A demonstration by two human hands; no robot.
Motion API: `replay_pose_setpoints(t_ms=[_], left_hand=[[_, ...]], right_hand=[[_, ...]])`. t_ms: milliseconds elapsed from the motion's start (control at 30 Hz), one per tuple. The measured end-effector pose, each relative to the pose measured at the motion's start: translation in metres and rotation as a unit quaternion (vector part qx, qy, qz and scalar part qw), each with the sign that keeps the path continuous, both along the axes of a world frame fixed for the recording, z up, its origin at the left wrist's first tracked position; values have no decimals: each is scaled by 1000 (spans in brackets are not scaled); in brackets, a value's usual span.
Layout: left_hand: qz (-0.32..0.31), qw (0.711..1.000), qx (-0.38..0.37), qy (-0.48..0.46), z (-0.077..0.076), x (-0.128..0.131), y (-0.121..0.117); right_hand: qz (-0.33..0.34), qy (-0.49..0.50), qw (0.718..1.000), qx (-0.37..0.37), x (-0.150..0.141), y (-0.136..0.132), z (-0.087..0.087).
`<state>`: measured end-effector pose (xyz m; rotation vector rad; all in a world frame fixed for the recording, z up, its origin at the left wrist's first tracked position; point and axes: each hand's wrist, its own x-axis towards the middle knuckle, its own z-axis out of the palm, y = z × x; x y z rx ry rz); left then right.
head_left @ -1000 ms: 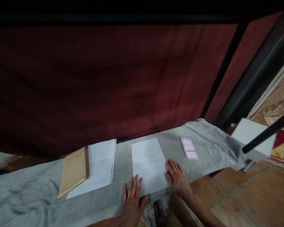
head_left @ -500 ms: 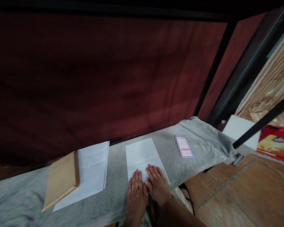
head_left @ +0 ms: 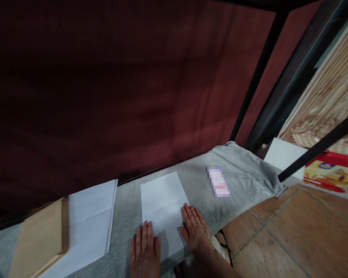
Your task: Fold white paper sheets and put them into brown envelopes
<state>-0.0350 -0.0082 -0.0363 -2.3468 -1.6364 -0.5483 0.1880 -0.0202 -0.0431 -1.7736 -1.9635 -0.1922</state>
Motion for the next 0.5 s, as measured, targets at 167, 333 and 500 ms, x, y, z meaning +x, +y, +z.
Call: replay_pose_setpoints(t_ms=[167,333,500], left_hand=[[-45,999,3,11,5,20,18],[-75,997,-2,28,-9,20,27],[-65,997,-13,36,-19,15,28]], right_hand=[[-4,-1,1000,11,-1,0,1],[-9,1,1000,14,-2,-1,4],[-6,0,1000,9,-1,4,-3]])
